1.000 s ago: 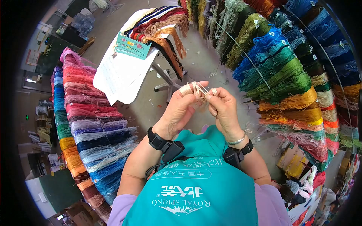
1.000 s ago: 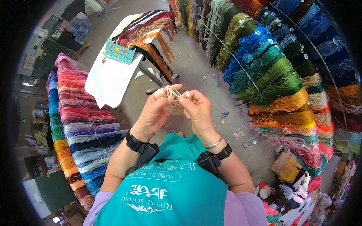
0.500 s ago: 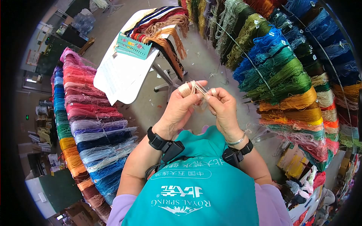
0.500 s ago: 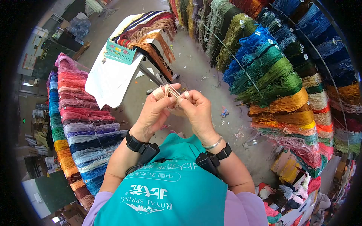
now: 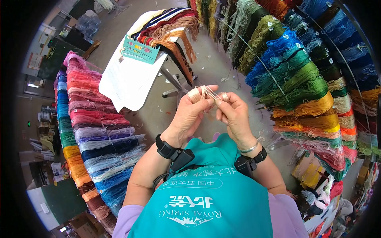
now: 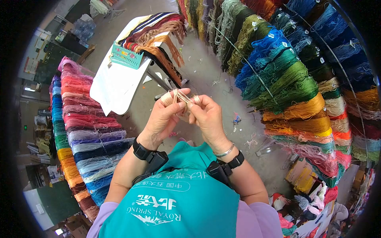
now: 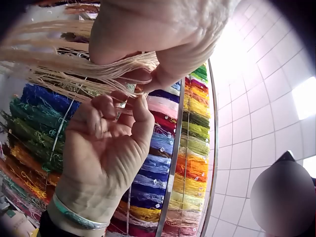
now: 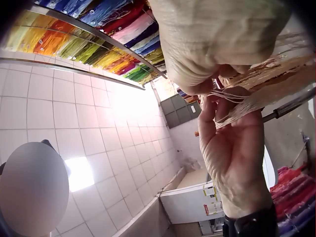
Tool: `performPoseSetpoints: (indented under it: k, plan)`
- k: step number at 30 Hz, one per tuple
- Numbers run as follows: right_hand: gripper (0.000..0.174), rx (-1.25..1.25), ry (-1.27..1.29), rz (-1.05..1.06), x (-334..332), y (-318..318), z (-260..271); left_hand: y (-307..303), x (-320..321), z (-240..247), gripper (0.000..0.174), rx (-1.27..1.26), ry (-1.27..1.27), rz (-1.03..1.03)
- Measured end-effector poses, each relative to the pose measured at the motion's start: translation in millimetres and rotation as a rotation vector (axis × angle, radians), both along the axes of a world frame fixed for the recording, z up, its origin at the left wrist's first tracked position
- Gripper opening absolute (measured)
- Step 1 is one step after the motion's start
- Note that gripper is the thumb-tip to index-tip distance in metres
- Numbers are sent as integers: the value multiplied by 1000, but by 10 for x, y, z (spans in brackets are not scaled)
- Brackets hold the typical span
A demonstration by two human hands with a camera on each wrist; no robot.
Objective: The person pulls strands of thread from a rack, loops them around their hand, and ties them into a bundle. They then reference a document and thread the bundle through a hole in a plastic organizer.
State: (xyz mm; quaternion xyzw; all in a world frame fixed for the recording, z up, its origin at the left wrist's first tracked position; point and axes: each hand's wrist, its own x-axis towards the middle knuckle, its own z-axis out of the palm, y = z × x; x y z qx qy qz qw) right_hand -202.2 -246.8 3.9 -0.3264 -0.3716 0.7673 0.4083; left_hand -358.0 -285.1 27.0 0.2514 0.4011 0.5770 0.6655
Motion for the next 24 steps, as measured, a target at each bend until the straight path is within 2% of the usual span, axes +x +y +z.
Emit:
performPoseSetpoints:
  k: [3, 6, 9, 12, 15, 18, 21, 24]
  plan:
    - [9, -56, 11, 39, 5, 6, 52, -1, -15, -60, 40, 19, 34, -1]
    - [10, -111, 138, 112, 2, 46, -59, 7, 12, -31, 41, 12, 79, 11]
    - [9, -75, 31, 188, 28, 112, -13, 7, -10, 9, 38, -25, 75, 5]
    - [8, -264, 138, 241, 120, 180, 4, 13, -109, -67, 39, -45, 1, -66]
    - [8, -396, 366, 130, 115, 195, 73, 45, -243, -317, 42, -25, -330, -185]
    - [9, -288, 264, 125, 81, 181, 44, 47, -68, -149, 44, -95, -377, 7]
    - [12, -13, 78, 28, -30, 104, -12, 58, -44, -50, 39, -18, -402, -68]
    - [15, 87, -6, -11, -99, 54, 46, 53, 4, -38, 39, -44, -347, -5]
